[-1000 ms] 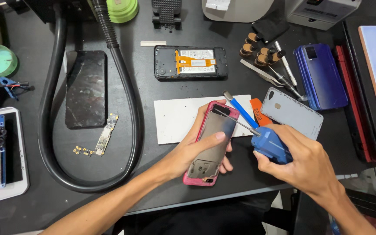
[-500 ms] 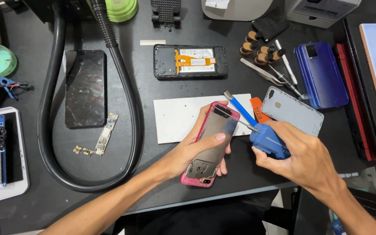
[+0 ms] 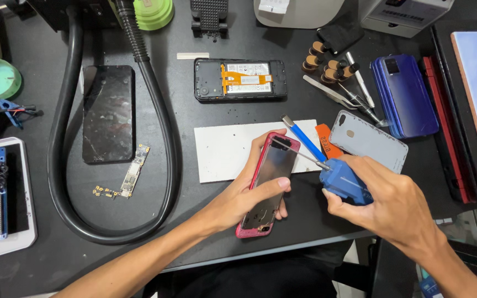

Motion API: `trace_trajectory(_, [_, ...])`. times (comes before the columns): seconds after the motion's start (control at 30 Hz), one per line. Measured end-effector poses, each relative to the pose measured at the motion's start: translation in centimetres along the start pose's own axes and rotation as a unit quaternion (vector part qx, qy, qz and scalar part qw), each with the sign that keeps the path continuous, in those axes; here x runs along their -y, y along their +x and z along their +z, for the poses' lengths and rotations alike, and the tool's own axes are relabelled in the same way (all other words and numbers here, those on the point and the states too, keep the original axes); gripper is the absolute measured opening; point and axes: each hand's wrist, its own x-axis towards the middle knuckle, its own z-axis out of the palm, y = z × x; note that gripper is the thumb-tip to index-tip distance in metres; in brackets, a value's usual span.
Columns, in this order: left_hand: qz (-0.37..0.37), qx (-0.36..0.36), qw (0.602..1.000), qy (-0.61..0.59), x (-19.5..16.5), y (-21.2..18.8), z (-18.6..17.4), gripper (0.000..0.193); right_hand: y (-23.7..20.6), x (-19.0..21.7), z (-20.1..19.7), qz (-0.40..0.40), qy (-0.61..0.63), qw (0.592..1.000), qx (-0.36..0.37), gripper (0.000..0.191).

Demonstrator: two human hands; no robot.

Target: The person uses a blue electric screwdriver to remove screws from the back of a pink smartphone. They then separate the phone's back cover from the main body, exposing the internal components. Finally, they use a vacuum hose to clean the inside of the phone.

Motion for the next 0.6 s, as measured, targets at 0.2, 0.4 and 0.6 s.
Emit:
trace_trajectory(0.2, [-0.002, 0.000, 1.000, -0.018, -3.6, -6.8, -6.6, 0.083, 2.5, 9.1, 3.4, -0.015, 0.007, 1.000, -0.025, 0.051])
trace_trajectory(0.4, [0.000, -0.001, 1.000, 0.003, -7.0, -9.7, -12.5, 0.084, 6.8, 14.6, 5.6, -0.021, -0.002, 1.000, -0.019, 0.052])
trace_trajectory(0.6, [0.008, 0.001, 1.000, 0.005, -7.4, -12.5, -14.9, 0.085, 7.2, 18.4, 7.3, -0.012, 0.000, 1.000, -0.012, 0.051])
